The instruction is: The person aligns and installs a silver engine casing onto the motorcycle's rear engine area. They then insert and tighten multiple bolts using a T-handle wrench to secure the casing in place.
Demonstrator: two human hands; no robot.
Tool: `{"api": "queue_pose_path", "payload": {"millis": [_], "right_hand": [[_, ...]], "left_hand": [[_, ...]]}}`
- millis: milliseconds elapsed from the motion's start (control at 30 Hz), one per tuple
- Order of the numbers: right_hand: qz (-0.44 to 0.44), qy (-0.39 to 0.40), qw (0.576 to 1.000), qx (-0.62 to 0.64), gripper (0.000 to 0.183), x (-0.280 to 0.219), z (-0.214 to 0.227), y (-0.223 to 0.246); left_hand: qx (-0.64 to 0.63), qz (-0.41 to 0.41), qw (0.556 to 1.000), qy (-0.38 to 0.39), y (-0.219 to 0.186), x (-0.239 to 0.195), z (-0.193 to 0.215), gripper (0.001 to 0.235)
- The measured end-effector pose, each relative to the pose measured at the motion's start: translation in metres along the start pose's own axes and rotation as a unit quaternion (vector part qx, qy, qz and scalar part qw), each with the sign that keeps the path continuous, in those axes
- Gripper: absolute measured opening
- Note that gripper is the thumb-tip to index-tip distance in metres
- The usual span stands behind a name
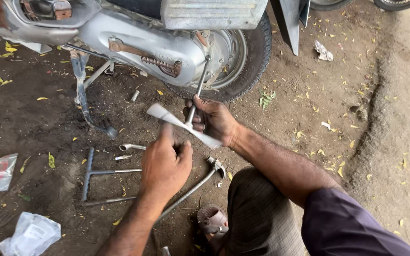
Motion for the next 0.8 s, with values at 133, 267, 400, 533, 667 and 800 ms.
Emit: {"api": "queue_pose_path", "payload": {"millis": [133, 267, 400, 533, 667, 800], "right_hand": [[-0.003, 0.006, 1.0, 0.012, 0.028, 0.001, -0.002, -0.01], [0.014, 0.022, 0.999, 0.042, 0.028, -0.001, -0.004, 0.0], [0.011, 0.074, 0.995, 0.063, 0.028, -0.002, -0.012, 0.0], [0.01, -0.011, 0.999, 0.045, 0.028, 0.009, 0.005, -0.004], [0.022, 0.003, 0.999, 0.039, 0.03, 0.004, -0.003, 0.004], [-0.004, -0.063, 0.995, 0.071, 0.03, 0.012, 0.008, -0.006]], "left_hand": [[0.058, -0.061, 0.988, 0.131, -0.031, -0.009, -0.029, 0.038], [0.116, -0.069, 0.984, 0.118, -0.02, 0.0, -0.032, 0.011], [0.044, 0.033, 0.998, 0.034, 0.003, 0.006, 0.012, 0.019], [0.109, -0.057, 0.974, 0.189, -0.023, -0.013, -0.026, 0.042], [0.117, 0.164, 0.976, 0.087, 0.018, 0.002, 0.02, 0.021], [0.03, -0.086, 0.992, 0.087, -0.024, -0.004, 0.0, 0.045]]}}
Point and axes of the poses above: each hand's wrist, its own x-axis towards the middle knuckle, its own z-axis out of the back of the hand, y = z × x, the point moved 8 cm from there along x, towards the middle knuckle
